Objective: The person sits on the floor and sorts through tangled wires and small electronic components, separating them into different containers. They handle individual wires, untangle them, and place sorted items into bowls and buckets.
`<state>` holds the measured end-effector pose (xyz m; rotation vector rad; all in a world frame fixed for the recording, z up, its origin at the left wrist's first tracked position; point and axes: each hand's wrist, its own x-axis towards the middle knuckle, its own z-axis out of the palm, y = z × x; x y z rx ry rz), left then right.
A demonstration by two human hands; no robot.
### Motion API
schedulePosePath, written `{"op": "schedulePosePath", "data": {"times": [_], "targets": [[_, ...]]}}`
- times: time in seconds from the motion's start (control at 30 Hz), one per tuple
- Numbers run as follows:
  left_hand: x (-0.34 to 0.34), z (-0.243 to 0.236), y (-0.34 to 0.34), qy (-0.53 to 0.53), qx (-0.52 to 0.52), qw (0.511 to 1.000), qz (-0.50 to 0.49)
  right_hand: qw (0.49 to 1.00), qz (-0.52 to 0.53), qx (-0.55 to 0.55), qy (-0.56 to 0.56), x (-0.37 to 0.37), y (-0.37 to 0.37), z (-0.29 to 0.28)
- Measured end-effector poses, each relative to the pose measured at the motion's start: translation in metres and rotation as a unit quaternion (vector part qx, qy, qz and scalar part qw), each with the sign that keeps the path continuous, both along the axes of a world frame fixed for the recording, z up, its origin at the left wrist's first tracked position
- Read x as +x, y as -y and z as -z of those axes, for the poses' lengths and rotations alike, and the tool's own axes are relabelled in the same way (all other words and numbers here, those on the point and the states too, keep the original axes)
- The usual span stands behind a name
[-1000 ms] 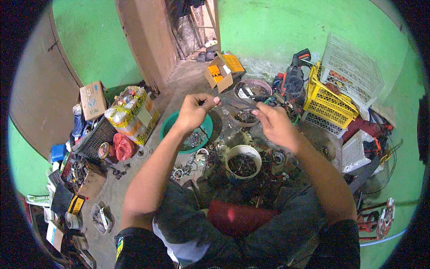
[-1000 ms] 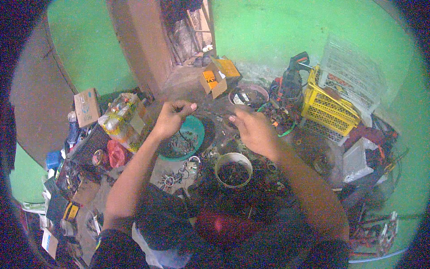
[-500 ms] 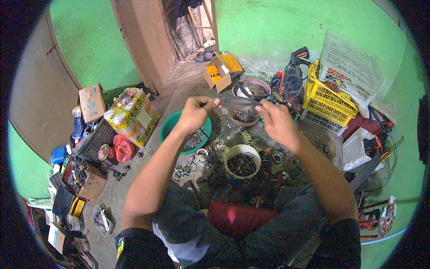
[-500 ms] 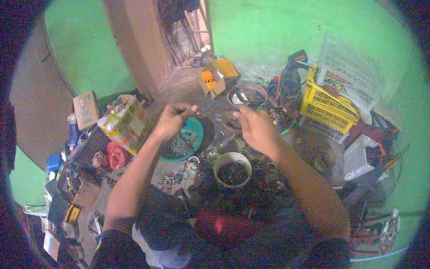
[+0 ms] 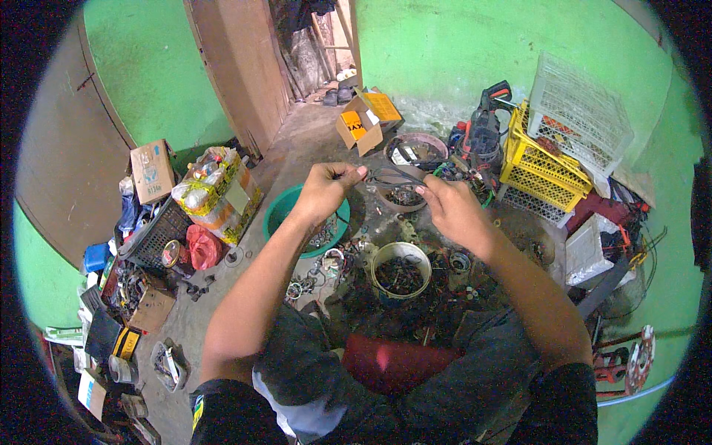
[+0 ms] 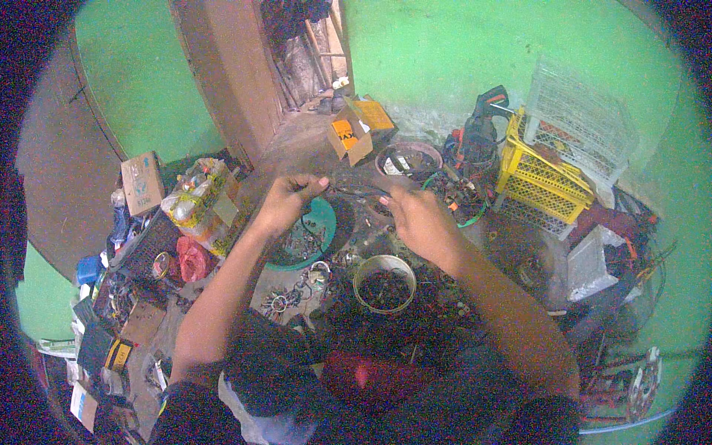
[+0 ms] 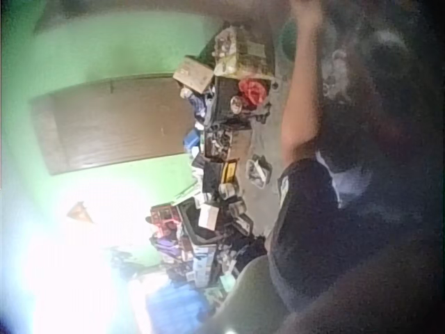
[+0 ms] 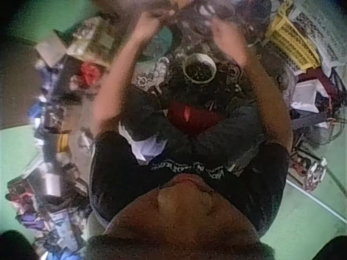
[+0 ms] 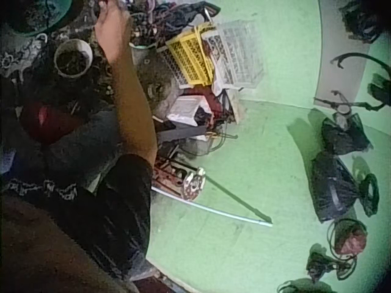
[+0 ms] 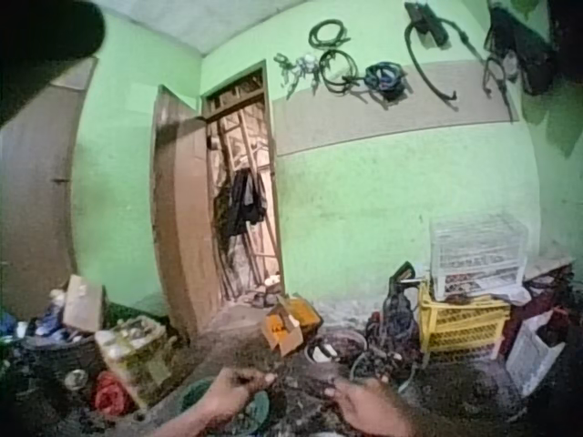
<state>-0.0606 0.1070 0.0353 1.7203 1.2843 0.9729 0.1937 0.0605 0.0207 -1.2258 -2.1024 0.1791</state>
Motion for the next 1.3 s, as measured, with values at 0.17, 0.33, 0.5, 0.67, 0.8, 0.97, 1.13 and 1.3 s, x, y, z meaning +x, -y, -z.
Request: {"op": "schedulePosePath", "data": {"times": [0.17,0.33,0.5,0.67,0.8,0.97,1.13,1.3], "targets": [[0.006,-0.01,0.01,0.02,0.016,0.999,0.025,0.995,0.033,0.062,0.064,-0.004,0.003,0.0],[0.007,-0.001,0.005,0.006,0.038,0.999,0.014,0.98,0.083,0.088,0.157,-0.007,0.003,0.002],[0.009,-0.002,0.005,-0.009,0.041,0.999,0.005,0.974,0.094,0.072,0.191,-0.01,0.008,-0.001],[0.004,0.002,0.002,-0.02,0.077,0.997,0.007,0.953,0.046,0.167,0.249,-0.005,0.001,0.009],[0.002,0.001,0.001,-0.069,0.05,0.996,-0.004,0.946,0.011,0.145,0.291,-0.009,0.003,0.006],[-0.003,0.007,-0.003,-0.062,0.052,0.997,-0.003,0.962,0.015,0.114,0.249,-0.017,0.006,0.013],[0.004,0.009,0.005,-0.117,0.087,0.989,-0.027,0.958,-0.028,0.17,0.228,-0.017,0.006,0.01],[0.007,0.01,0.007,-0.152,0.112,0.982,-0.003,0.993,0.002,-0.089,0.078,-0.013,0.007,0.014]]}}
